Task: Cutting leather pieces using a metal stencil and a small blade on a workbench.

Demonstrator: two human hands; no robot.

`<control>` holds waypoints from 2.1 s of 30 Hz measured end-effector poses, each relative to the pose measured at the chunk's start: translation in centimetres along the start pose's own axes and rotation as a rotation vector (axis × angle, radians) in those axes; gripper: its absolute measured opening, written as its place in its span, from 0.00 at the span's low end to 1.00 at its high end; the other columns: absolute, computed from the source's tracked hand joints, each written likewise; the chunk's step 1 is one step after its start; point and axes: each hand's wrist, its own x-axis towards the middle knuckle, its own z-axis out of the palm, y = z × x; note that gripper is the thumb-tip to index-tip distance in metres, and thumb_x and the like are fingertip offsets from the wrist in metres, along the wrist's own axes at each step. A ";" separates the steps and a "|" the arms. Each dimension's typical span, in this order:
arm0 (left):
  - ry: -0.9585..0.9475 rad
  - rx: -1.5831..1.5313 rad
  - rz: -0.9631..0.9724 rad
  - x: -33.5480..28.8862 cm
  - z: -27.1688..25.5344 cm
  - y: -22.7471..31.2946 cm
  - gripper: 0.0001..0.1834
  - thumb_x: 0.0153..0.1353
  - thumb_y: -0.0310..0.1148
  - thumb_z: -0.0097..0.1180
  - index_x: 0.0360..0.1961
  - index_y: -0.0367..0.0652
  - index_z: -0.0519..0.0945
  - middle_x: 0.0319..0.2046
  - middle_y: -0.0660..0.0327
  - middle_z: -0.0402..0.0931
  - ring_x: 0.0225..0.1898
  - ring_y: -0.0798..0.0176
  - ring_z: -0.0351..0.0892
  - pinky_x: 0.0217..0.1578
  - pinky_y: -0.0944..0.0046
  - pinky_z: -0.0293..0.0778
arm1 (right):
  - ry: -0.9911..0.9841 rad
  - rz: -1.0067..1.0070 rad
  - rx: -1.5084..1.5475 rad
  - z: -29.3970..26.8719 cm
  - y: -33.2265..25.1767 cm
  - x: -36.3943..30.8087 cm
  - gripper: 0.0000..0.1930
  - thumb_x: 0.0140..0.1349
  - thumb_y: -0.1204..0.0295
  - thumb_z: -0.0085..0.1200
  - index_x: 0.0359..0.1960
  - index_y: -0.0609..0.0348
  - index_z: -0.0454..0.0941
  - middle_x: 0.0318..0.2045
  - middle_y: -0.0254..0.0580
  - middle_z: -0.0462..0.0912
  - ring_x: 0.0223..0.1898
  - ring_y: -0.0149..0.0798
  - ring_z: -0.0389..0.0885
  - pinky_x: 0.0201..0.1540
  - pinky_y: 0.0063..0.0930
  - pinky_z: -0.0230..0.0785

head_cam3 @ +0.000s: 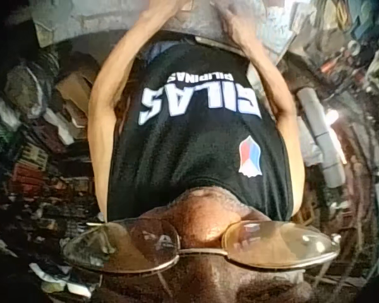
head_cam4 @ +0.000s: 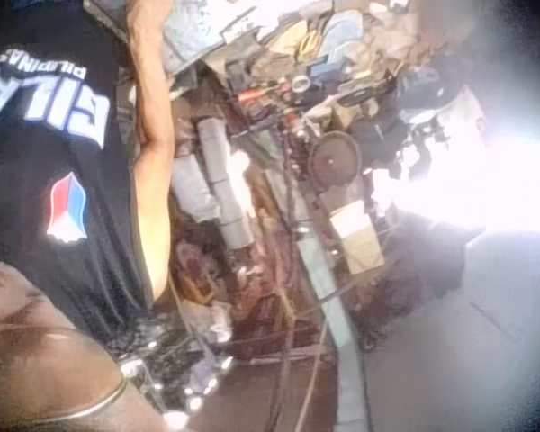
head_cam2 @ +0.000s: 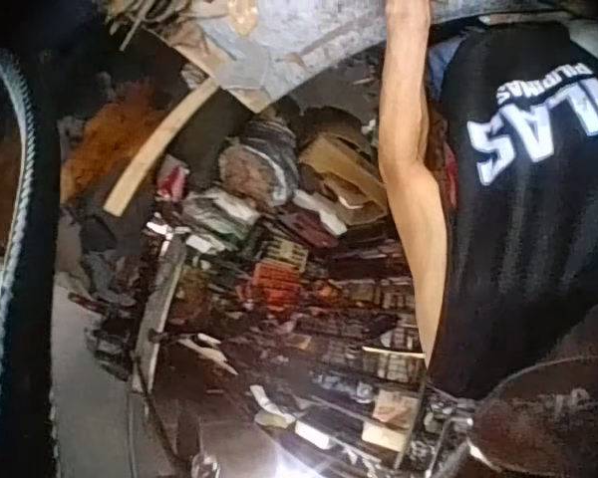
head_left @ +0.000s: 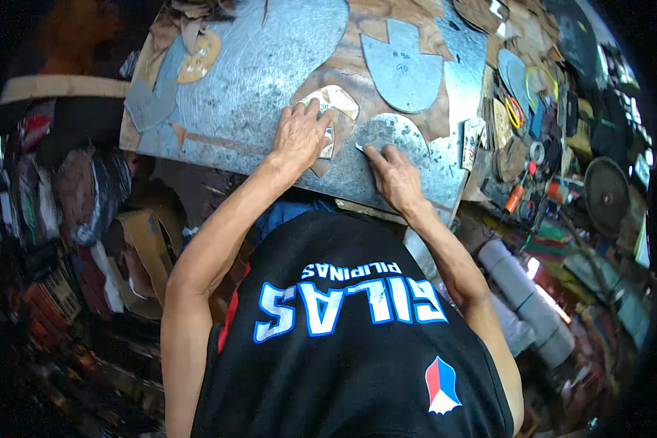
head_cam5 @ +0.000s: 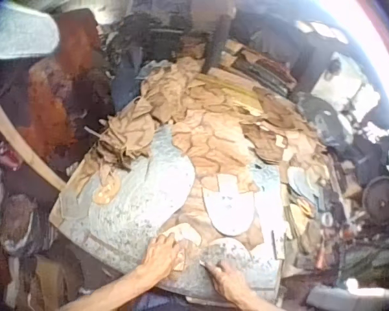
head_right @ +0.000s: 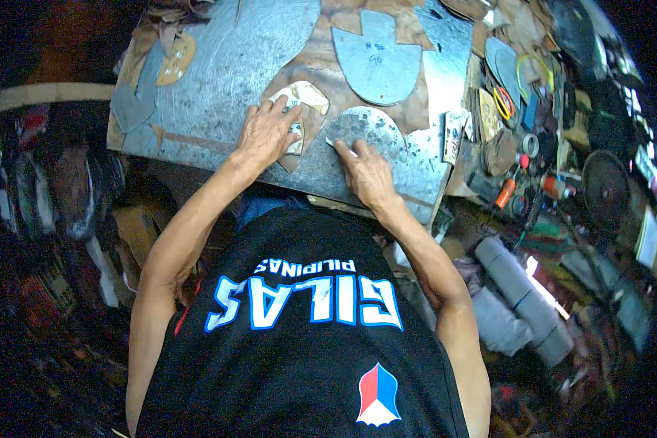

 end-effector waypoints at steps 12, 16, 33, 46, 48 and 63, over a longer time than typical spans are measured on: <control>-0.102 0.065 0.135 1.0 -0.7 -1.8 0.28 0.55 0.41 0.68 0.57 0.45 0.77 0.52 0.53 0.72 0.57 0.48 0.71 0.53 0.45 0.68 | 0.378 0.275 0.325 -1.9 -1.9 2.9 0.23 0.68 0.73 0.49 0.65 0.46 0.72 0.40 0.51 0.81 0.36 0.46 0.81 0.42 0.37 0.74; -0.141 0.044 0.135 1.0 -0.8 -2.0 0.29 0.54 0.42 0.68 0.57 0.45 0.77 0.54 0.52 0.71 0.59 0.47 0.69 0.56 0.43 0.66 | 0.555 0.422 0.475 -1.0 -2.9 3.5 0.21 0.69 0.69 0.51 0.63 0.49 0.74 0.38 0.55 0.83 0.35 0.43 0.81 0.41 0.38 0.74; 0.097 -0.148 0.269 -2.6 1.3 -8.7 0.44 0.56 0.50 0.67 0.69 0.43 0.64 0.70 0.47 0.60 0.71 0.38 0.55 0.68 0.38 0.52 | 0.417 0.643 0.562 3.9 -14.1 4.3 0.35 0.60 0.68 0.62 0.66 0.70 0.62 0.50 0.70 0.79 0.53 0.64 0.80 0.54 0.46 0.73; 0.141 -0.203 0.277 -2.6 1.9 -8.9 0.48 0.55 0.48 0.68 0.70 0.38 0.60 0.69 0.46 0.61 0.71 0.38 0.56 0.67 0.37 0.53 | 0.431 0.805 1.089 3.2 -11.6 4.7 0.13 0.62 0.67 0.60 0.42 0.63 0.80 0.22 0.34 0.79 0.18 0.26 0.72 0.21 0.24 0.64; 0.134 -0.209 0.278 -2.3 1.6 -8.8 0.46 0.55 0.47 0.67 0.70 0.37 0.61 0.68 0.45 0.62 0.70 0.39 0.57 0.67 0.37 0.54 | 0.518 0.896 1.195 2.1 -10.4 3.0 0.13 0.62 0.67 0.60 0.43 0.62 0.78 0.23 0.33 0.78 0.17 0.24 0.71 0.18 0.21 0.64; 0.056 -0.782 -0.098 7.5 -1.6 -8.4 0.37 0.60 0.39 0.63 0.65 0.26 0.67 0.53 0.39 0.78 0.50 0.46 0.82 0.52 0.57 0.77 | 0.527 0.780 0.792 2.4 -8.9 0.2 0.17 0.63 0.62 0.60 0.48 0.62 0.81 0.27 0.34 0.79 0.28 0.29 0.73 0.32 0.27 0.69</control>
